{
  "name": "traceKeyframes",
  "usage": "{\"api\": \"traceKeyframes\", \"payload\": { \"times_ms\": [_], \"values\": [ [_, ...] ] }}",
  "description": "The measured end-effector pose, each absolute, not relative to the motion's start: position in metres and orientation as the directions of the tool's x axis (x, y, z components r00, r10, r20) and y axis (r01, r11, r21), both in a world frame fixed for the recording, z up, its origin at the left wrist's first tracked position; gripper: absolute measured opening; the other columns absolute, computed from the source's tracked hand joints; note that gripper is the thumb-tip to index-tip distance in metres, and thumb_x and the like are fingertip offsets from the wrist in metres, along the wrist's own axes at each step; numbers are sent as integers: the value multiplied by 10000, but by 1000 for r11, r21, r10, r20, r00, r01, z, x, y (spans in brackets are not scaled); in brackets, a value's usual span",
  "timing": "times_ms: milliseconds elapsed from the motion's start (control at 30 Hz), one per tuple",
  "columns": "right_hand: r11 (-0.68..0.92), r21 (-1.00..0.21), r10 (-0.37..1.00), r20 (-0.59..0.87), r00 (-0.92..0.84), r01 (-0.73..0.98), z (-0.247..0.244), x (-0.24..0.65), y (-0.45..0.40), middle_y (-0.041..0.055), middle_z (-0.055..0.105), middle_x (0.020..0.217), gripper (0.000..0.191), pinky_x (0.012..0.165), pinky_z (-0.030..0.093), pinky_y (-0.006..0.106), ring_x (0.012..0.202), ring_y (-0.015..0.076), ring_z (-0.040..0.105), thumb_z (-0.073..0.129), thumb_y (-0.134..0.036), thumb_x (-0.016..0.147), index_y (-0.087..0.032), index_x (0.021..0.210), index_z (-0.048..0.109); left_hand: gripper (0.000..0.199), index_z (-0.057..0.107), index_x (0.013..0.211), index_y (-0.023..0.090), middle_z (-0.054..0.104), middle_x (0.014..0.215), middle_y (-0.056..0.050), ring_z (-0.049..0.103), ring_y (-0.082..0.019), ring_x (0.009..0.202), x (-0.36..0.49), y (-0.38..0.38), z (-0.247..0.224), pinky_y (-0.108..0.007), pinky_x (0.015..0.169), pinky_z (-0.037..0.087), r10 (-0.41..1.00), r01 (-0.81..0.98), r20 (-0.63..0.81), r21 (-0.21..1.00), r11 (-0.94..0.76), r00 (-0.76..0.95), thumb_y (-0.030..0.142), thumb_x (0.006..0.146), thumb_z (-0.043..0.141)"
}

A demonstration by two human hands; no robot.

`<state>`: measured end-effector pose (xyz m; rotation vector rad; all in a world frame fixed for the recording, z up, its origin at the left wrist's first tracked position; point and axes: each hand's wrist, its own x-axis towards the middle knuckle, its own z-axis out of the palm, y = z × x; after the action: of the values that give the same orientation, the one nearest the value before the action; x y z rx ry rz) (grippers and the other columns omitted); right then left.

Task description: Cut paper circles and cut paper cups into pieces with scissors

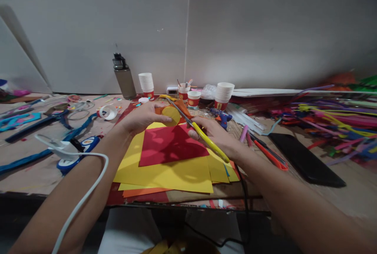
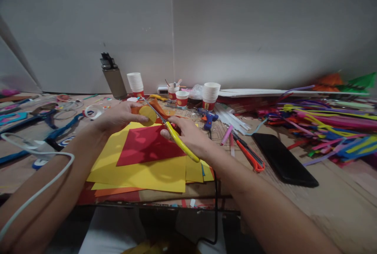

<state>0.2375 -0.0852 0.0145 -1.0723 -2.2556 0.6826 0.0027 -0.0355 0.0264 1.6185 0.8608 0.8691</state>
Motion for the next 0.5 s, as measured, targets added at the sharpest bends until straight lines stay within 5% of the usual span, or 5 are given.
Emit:
{"api": "traceKeyframes", "payload": {
  "times_ms": [500],
  "values": [
    [562, -599, 802, 225, -553, 570, 16, 237, -86, 90, 641, 1020, 437, 772, 421, 327, 902, 220, 579, 542, -524, 867, -151, 1078, 622, 248, 756, 824, 176, 732, 838, -75, 651, -190, 745, -9, -31, 27, -307, 739, 497, 858, 283, 106, 918, -279, 502, 283, 602, 782]
  ]
}}
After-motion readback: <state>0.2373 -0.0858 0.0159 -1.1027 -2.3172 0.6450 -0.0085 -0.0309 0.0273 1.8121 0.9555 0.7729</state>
